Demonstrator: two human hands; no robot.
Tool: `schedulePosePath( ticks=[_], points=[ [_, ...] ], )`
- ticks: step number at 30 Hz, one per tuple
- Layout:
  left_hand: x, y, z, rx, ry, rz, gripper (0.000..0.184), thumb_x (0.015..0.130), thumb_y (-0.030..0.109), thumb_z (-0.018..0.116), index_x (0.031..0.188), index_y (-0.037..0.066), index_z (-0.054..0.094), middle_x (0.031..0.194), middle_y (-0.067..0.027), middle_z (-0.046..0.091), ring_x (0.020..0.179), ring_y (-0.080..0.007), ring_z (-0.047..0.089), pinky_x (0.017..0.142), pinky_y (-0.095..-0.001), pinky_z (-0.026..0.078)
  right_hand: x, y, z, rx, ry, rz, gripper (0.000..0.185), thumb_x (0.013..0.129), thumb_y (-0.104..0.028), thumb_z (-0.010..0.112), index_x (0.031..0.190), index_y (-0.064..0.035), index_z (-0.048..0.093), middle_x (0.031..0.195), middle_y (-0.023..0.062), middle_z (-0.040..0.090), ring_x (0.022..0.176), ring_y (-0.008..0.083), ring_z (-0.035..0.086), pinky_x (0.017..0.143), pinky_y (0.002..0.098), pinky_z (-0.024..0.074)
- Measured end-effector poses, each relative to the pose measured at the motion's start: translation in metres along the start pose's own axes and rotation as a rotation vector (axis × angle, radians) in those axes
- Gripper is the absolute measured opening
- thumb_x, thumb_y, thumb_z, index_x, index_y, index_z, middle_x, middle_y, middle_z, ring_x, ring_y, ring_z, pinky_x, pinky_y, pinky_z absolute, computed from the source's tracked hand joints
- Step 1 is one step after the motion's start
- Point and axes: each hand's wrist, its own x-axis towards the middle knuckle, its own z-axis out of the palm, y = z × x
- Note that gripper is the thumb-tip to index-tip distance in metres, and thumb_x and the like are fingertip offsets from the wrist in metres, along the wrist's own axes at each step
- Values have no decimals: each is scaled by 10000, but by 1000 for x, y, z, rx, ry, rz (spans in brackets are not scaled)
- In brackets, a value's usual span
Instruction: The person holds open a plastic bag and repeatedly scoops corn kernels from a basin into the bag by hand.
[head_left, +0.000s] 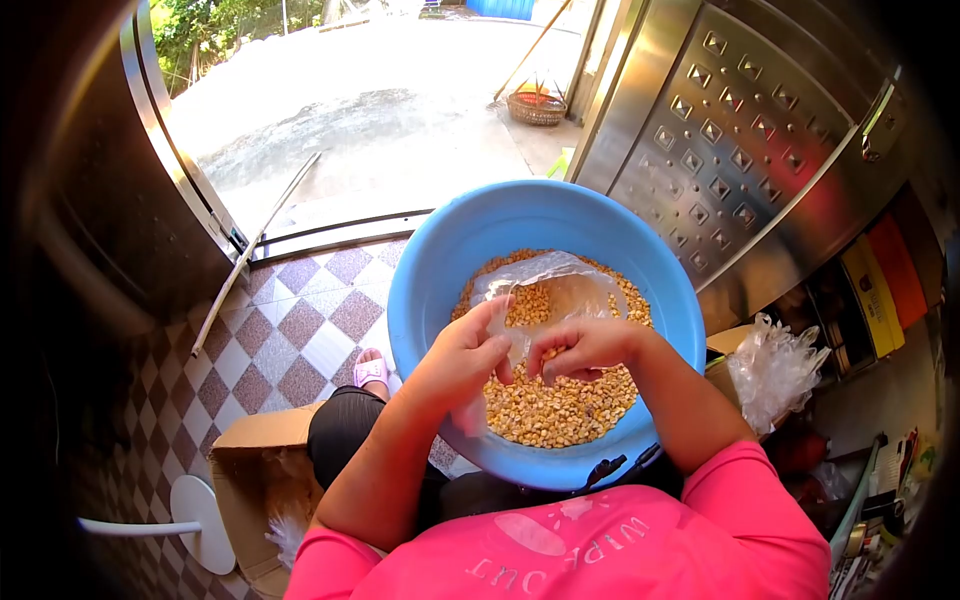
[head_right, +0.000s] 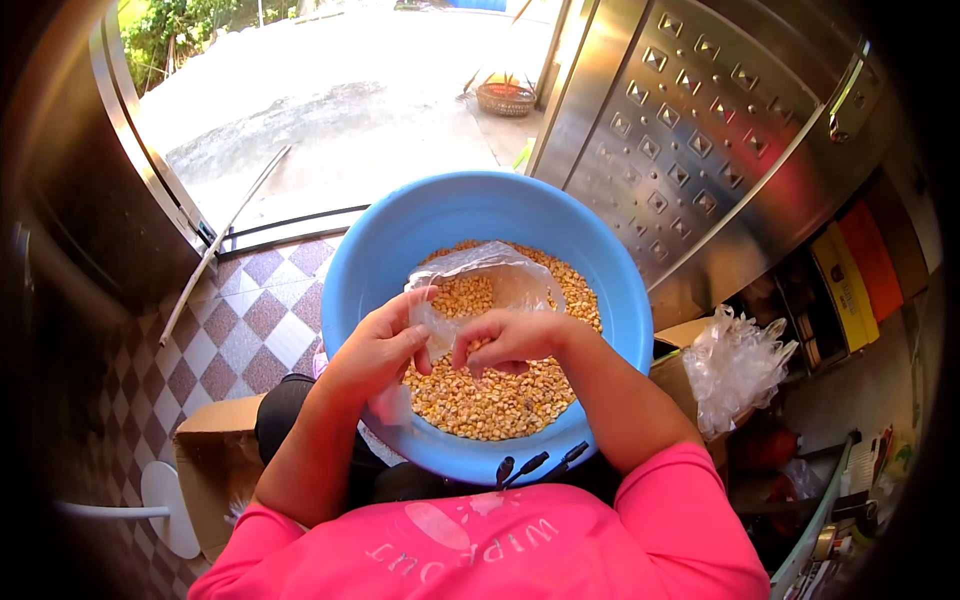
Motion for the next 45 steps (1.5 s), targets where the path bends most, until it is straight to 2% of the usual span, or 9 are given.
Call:
schedulePosePath(
  ticks=[6, 11, 18, 25, 31, 33, 40, 42, 45],
  points=[
    [-1, 3, -2, 12, -47, -19, 508, 886, 66, 465, 1367, -30, 337, 713, -49, 578, 606, -112, 584, 591, -234, 452, 13, 33, -27, 633, 529, -270, 288, 875, -71, 553, 1159, -21, 528, 953, 85, 586, 657, 112, 602, 529, 243, 520],
    [-1, 3, -3, 20, -46, -9, 503, 885, 68, 467, 1363, -31, 346, 702, -47, 580, 603, -110, 584, 589, -235, 450, 15, 35, -33, 557, 711, -365, 364, 871, -59, 556, 1228, -30, 495, 1195, 59, 535, 1036, 157, 551, 810, 307, 517],
    [0, 2, -1, 14, -24, -15, 485, 909, 68, 456, 1378, 26, 341, 644, -29, 576, 509, -69, 519, 445, -193, 366, 9, 33, -34, 273, 821, -479, 329, 872, -87, 536, 1198, -50, 543, 1154, 65, 575, 976, 128, 568, 763, 261, 494],
    [-2, 7, 1, 11, -6, -29, 484, 904, 93, 472, 1371, 36, 357, 627, -36, 579, 472, -53, 451, 436, -193, 343, 6, 1, 7, 36, -192, -90, 277, 909, -122, 497, 1154, -30, 588, 1010, 79, 637, 796, 139, 646, 610, 269, 542],
    [-4, 11, 2, 27, -1, -53, 490, 895, 92, 469, 1370, 41, 362, 617, -30, 579, 465, -46, 436, 439, -188, 339, 65, 51, 51, -893, 98, -210, 330, 821, -141, 561, 1124, -9, 555, 938, 176, 616, 792, 292, 626, 721, 376, 514],
    [-4, 9, 1, 1, -8, -49, 489, 895, 92, 471, 1369, 40, 363, 618, -31, 580, 467, -45, 439, 440, -188, 340, 66, 42, 61, -995, -18, 29, 261, 788, -112, 552, 1030, -15, 552, 858, 195, 593, 796, 345, 593, 732, 428, 472],
    [-3, 4, -1, 15, -4, -11, 492, 896, 92, 479, 1367, 18, 357, 625, -36, 583, 477, -51, 471, 442, -192, 351, 57, 32, 56, -787, -243, 132, 132, 777, -89, 535, 905, -58, 545, 773, 133, 583, 713, 246, 559, 635, 395, 445],
    [-5, 10, -2, 53, -37, -45, 542, 873, 70, 478, 1383, -28, 320, 711, -51, 572, 619, -114, 580, 594, -242, 457, 52, 23, 46, -647, -280, 144, 148, 774, -86, 542, 920, -68, 557, 747, 97, 564, 675, 199, 533, 613, 356, 438],
    [-2, 3, -1, 19, -9, -2, 488, 897, 78, 480, 1362, -2, 354, 636, -37, 579, 509, -64, 506, 459, -195, 366, 33, 11, 30, -371, -190, 47, 178, 794, -115, 558, 968, -83, 579, 724, 48, 554, 568, 129, 505, 495, 288, 414]
  ],
)
